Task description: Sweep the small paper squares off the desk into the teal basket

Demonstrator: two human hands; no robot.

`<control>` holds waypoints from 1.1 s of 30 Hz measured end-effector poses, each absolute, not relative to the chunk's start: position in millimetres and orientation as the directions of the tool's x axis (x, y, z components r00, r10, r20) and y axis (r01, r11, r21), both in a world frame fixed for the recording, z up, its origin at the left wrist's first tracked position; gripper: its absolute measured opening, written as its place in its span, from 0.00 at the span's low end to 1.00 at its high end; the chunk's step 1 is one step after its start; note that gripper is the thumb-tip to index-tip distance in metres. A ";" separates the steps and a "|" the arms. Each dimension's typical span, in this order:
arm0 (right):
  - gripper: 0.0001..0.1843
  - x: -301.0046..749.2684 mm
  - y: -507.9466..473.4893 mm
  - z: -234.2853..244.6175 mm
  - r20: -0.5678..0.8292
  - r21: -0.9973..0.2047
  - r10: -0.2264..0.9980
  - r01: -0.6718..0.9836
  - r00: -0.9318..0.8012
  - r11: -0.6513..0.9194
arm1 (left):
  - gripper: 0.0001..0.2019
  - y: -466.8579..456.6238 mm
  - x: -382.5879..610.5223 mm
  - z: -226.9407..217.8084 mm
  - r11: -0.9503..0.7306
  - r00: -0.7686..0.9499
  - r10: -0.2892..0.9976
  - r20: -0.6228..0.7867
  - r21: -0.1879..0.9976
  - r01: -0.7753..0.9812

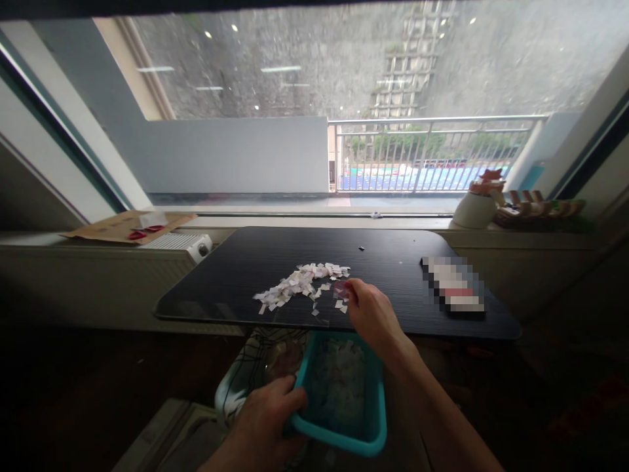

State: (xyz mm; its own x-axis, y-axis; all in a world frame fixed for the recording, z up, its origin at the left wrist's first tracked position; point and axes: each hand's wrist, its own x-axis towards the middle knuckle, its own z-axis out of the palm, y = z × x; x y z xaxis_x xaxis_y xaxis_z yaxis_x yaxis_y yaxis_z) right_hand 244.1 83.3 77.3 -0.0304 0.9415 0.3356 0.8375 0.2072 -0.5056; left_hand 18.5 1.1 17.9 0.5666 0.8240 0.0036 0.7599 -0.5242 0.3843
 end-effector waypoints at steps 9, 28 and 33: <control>0.14 233.5 78.6 75.9 0.326 -0.534 0.936 0.791 -0.136 0.301 | 0.07 1.8 17.9 18.4 -0.517 0.565 0.825 -0.017 0.385 0.765; 0.13 264.0 68.2 86.7 0.260 -0.413 0.966 0.904 0.002 0.109 | 0.08 1.2 19.0 16.4 -0.526 0.568 0.823 0.001 0.382 0.760; 0.13 270.9 73.2 83.3 0.253 -0.454 0.967 0.879 -0.030 0.146 | 0.07 2.2 20.2 16.0 -0.524 0.568 0.823 -0.002 0.385 0.760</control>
